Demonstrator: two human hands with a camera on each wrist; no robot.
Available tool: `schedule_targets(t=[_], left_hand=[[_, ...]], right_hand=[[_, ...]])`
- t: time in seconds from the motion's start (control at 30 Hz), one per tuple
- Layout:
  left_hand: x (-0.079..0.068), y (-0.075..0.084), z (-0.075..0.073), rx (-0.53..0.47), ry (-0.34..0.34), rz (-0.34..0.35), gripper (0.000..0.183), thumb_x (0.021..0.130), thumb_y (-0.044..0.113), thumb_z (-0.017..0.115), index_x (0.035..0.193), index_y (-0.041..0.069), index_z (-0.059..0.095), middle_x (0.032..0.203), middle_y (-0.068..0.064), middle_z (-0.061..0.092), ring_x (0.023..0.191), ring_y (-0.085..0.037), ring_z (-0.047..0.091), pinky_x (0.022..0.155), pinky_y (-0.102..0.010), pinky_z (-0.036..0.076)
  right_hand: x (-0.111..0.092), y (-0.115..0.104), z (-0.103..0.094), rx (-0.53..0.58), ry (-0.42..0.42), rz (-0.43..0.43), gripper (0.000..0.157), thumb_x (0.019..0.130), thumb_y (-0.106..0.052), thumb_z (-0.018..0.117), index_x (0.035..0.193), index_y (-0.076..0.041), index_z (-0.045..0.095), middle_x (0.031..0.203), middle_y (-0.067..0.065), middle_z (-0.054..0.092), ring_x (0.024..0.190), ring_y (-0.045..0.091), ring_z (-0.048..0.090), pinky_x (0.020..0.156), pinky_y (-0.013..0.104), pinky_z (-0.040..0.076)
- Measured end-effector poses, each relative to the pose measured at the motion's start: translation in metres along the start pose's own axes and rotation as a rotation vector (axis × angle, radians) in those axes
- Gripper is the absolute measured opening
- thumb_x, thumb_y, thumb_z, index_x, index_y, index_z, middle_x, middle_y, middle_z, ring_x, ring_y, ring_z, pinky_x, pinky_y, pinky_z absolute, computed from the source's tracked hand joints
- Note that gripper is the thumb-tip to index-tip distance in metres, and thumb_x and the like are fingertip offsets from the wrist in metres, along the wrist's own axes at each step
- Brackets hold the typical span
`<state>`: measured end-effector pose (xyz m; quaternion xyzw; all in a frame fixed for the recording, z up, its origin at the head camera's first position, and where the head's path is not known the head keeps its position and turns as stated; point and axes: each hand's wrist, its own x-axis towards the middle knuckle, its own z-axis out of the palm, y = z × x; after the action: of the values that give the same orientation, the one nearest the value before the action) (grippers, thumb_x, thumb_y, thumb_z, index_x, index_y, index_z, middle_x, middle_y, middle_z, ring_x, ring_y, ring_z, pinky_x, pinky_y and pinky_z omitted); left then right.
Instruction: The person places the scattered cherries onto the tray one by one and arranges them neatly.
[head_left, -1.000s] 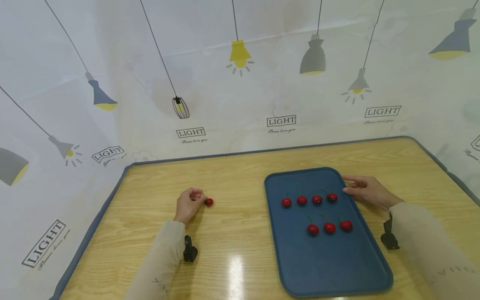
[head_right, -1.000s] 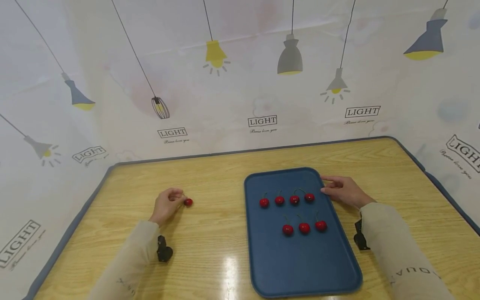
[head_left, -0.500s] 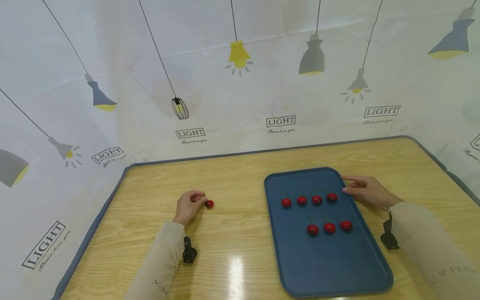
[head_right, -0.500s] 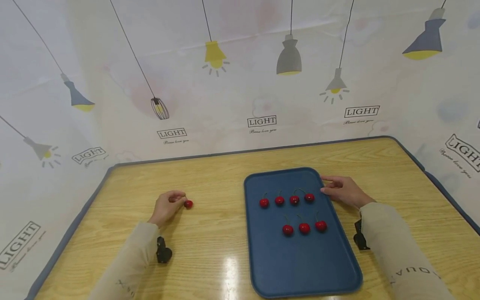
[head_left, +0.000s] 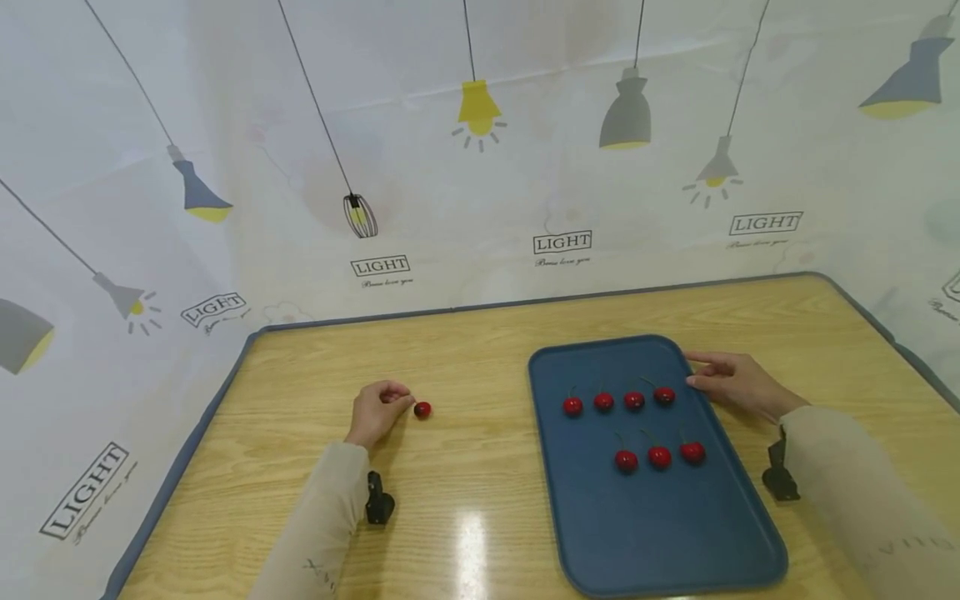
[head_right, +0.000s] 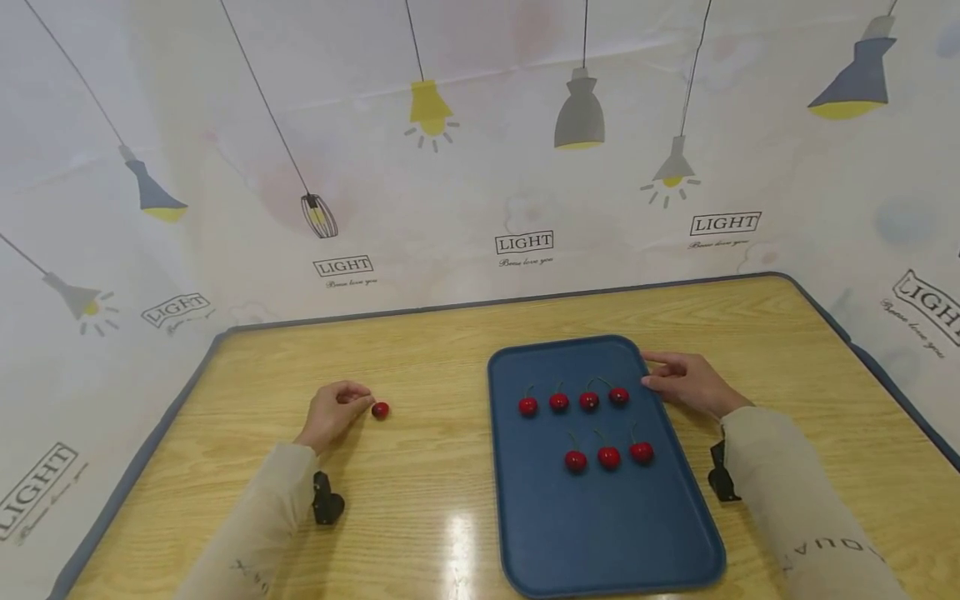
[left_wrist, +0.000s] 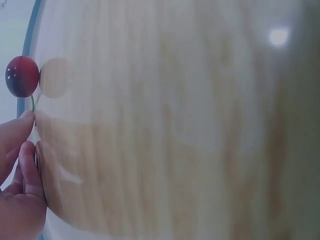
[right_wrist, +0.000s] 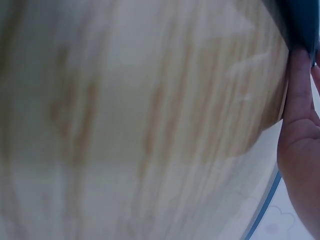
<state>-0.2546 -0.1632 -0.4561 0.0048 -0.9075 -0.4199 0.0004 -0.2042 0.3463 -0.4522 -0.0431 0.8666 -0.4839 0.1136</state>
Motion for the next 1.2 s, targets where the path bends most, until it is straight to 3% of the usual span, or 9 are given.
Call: schedule_targets(t=[0.4, 0.6, 0.9, 1.2], left_hand=[[0.001, 0.0, -0.006, -0.027, -0.091, 0.003, 0.016, 0.082, 0.007, 0.062, 0.096, 0.0, 0.065, 0.089, -0.009, 0.061, 0.081, -0.019, 0.053, 0.072, -0.03, 0.043], [0.001, 0.003, -0.006, 0.003, -0.094, -0.017, 0.013, 0.081, 0.007, 0.063, 0.092, 0.001, 0.066, 0.086, -0.007, 0.061, 0.077, -0.018, 0.053, 0.068, -0.027, 0.042], [0.0, 0.002, -0.008, 0.027, -0.103, 0.026, 0.008, 0.082, 0.008, 0.063, 0.085, 0.002, 0.065, 0.082, -0.007, 0.06, 0.073, -0.017, 0.052, 0.065, -0.026, 0.04], [-0.002, 0.0, -0.011, -0.064, -0.112, 0.014, 0.012, 0.084, 0.01, 0.061, 0.091, 0.0, 0.063, 0.092, -0.01, 0.06, 0.081, -0.02, 0.055, 0.072, -0.03, 0.043]], right_hand=[[-0.002, -0.001, 0.001, 0.017, -0.002, -0.007, 0.061, 0.087, -0.026, 0.057, 0.135, 0.002, 0.03, 0.106, 0.021, 0.053, 0.085, 0.006, 0.054, 0.072, 0.023, 0.048], [-0.003, 0.002, 0.001, 0.007, 0.004, -0.001, 0.064, 0.086, -0.029, 0.057, 0.135, 0.002, 0.031, 0.108, 0.021, 0.053, 0.086, 0.006, 0.053, 0.072, 0.024, 0.048], [-0.002, 0.002, 0.001, -0.006, 0.009, -0.001, 0.063, 0.086, -0.029, 0.057, 0.135, 0.002, 0.032, 0.104, 0.016, 0.054, 0.085, 0.006, 0.053, 0.071, 0.022, 0.047], [-0.002, -0.001, 0.0, -0.029, -0.005, -0.01, 0.061, 0.088, -0.028, 0.056, 0.135, 0.002, 0.031, 0.103, 0.017, 0.055, 0.086, 0.008, 0.055, 0.072, 0.022, 0.047]])
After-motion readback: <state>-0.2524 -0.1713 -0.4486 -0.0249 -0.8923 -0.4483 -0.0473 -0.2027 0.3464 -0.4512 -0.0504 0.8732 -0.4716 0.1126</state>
